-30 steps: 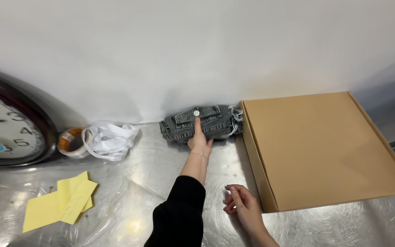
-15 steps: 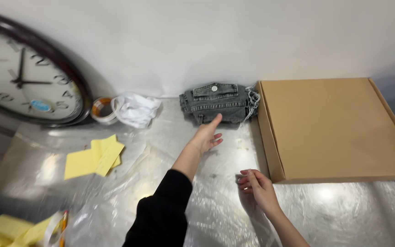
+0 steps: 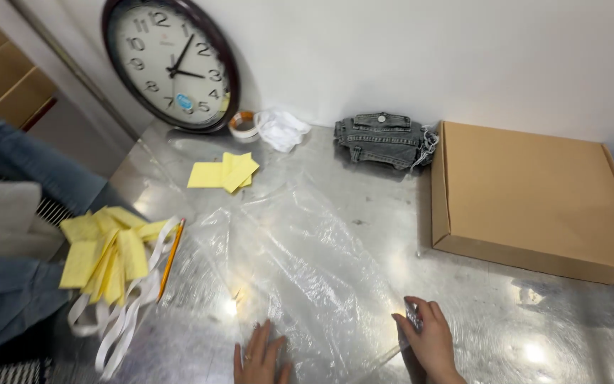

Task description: The person removes a pair of jeans from a cardboard box, wraps them in plastic wrap, and places them on the table. They then retrieve a different cardboard box, place it on the table, and tie a white ribbon around it.

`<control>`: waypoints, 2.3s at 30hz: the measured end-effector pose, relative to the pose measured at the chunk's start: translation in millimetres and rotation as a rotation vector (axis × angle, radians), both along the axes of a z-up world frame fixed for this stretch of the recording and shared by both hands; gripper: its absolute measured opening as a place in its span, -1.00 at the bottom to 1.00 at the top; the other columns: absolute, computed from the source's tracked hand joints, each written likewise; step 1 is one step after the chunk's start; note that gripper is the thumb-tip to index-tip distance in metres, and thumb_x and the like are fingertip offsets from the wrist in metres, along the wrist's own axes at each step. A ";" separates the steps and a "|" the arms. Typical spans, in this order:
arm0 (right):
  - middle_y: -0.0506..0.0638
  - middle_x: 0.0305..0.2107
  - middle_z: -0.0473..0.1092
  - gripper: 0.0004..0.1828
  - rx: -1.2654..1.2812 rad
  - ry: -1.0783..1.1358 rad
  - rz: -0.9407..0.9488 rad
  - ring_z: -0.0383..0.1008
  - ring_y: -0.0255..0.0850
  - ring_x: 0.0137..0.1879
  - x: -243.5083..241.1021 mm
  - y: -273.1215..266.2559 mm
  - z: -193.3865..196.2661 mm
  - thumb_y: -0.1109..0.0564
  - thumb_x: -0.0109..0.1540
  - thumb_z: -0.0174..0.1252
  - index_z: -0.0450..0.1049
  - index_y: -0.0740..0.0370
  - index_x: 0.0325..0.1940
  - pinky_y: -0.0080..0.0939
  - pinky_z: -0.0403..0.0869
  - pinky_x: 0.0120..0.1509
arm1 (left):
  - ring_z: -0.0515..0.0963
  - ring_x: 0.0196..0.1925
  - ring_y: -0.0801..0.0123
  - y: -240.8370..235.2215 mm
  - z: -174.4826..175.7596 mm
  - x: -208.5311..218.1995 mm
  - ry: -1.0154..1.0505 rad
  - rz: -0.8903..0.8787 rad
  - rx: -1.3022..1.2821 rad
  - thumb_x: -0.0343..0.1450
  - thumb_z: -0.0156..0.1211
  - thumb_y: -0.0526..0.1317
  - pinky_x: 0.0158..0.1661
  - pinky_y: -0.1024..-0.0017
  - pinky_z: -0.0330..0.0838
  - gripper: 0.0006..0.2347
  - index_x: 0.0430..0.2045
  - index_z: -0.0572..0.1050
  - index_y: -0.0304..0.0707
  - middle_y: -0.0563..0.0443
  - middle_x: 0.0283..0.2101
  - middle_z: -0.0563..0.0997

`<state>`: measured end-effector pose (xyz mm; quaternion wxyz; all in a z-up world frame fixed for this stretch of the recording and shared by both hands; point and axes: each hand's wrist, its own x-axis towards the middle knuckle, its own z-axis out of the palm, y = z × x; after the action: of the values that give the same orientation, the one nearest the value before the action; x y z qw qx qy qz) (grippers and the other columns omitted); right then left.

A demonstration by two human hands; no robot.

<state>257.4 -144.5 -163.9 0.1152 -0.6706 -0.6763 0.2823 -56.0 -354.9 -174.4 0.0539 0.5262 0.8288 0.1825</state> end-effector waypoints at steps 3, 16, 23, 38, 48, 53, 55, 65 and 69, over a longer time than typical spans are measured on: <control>-0.10 -0.05 0.38 -0.40 0.052 0.072 0.005 0.53 -0.23 0.03 3.4 -6.4 8.7 -0.19 0.15 0.36 0.49 -0.22 0.28 -0.10 0.54 0.04 | -0.29 0.66 0.41 -29.0 -0.2 30.6 -0.133 0.013 -0.580 0.46 0.17 0.18 0.48 -0.30 -0.33 -0.37 0.46 0.04 0.55 0.42 0.63 -0.29; 0.45 0.16 0.37 -0.30 -0.482 0.942 -0.798 0.50 0.31 0.14 3.7 -127.1 74.5 0.28 0.24 0.26 0.22 0.30 0.45 0.28 0.54 0.14 | 0.38 0.24 0.09 3.8 48.0 155.0 -0.648 0.064 -0.371 0.37 0.40 0.07 0.28 0.16 0.35 -0.44 0.27 0.37 0.06 -0.12 0.37 0.12; 0.29 -0.29 0.42 -0.22 -0.411 0.815 -0.761 0.49 0.06 -0.29 21.4 -165.9 11.6 0.29 0.13 0.45 0.31 0.25 0.40 0.10 0.56 -0.35 | 0.70 0.12 0.51 4.5 3.5 184.0 -1.450 -0.174 -0.373 0.30 0.47 -0.09 0.03 0.55 0.65 -0.54 0.10 0.56 -0.02 0.10 0.02 0.72; 0.07 0.05 0.38 -0.46 -0.291 -0.118 -0.460 0.64 0.02 -0.03 -19.5 -176.6 11.6 -0.39 0.11 0.37 0.62 0.03 -0.11 0.04 0.53 0.17 | 0.62 -0.16 0.22 17.5 59.0 -201.0 -0.975 0.592 0.145 0.48 0.08 0.10 -0.28 0.27 0.43 -0.45 0.27 0.35 -0.29 -0.13 -0.20 0.63; 0.04 -0.28 0.66 -0.60 -0.292 -0.118 -0.541 0.65 -0.04 -0.12 20.4 -167.5 0.2 -0.21 0.18 0.39 0.73 0.16 -0.21 -0.05 0.50 -0.02 | 0.66 -0.30 0.37 6.5 60.4 -198.1 -1.079 0.430 -0.016 0.44 0.32 -0.16 -0.36 0.40 0.41 -0.85 -0.37 0.60 -0.25 -0.03 -0.40 0.68; 0.00 -0.27 0.68 -0.59 -0.373 -0.116 -0.683 0.62 -0.05 -0.08 68.9 -169.8 -2.8 -0.25 0.12 0.49 0.76 0.08 -0.21 -0.05 0.49 0.02 | 0.68 -0.32 0.43 -36.8 76.8 -197.3 -0.787 0.266 -0.485 0.34 0.45 -0.11 -0.11 0.47 0.43 -0.86 -0.45 0.77 -0.16 0.05 -0.44 0.79; -0.02 -0.19 0.67 -0.61 -0.401 -0.140 -0.695 0.62 -0.06 -0.04 75.2 -172.0 -0.6 -0.23 0.15 0.47 0.75 0.08 -0.17 -0.06 0.50 0.00 | 0.69 -0.33 0.46 -44.6 71.3 -201.6 -0.734 0.196 -0.685 0.34 0.45 -0.08 -0.10 0.47 0.45 -0.86 -0.48 0.74 -0.11 0.10 -0.45 0.79; 0.36 0.27 0.25 -0.33 0.106 0.055 -0.526 0.20 0.25 0.42 -31.0 -137.1 75.5 -0.06 0.22 0.20 0.36 0.07 0.43 0.31 0.27 0.39 | 0.68 0.21 0.33 3.9 109.6 -191.3 -0.696 0.052 -0.655 0.40 0.20 0.15 0.22 0.36 0.45 -0.56 0.03 0.68 -0.07 0.11 0.13 0.75; 0.19 0.27 0.33 -0.37 0.324 0.188 -0.200 0.25 0.12 0.42 -110.4 -94.9 84.5 0.03 0.25 0.21 0.36 0.19 0.41 0.18 0.22 0.50 | 0.55 0.32 0.22 59.1 136.8 -139.5 -0.565 0.076 -0.283 0.49 0.10 0.04 0.18 0.11 0.55 -0.50 0.33 0.32 -0.09 -0.07 0.34 0.40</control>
<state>147.0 -239.4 -79.4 0.3117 -0.6777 -0.6291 0.2185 -195.5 -295.9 -37.6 0.3479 0.4107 0.8171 0.2064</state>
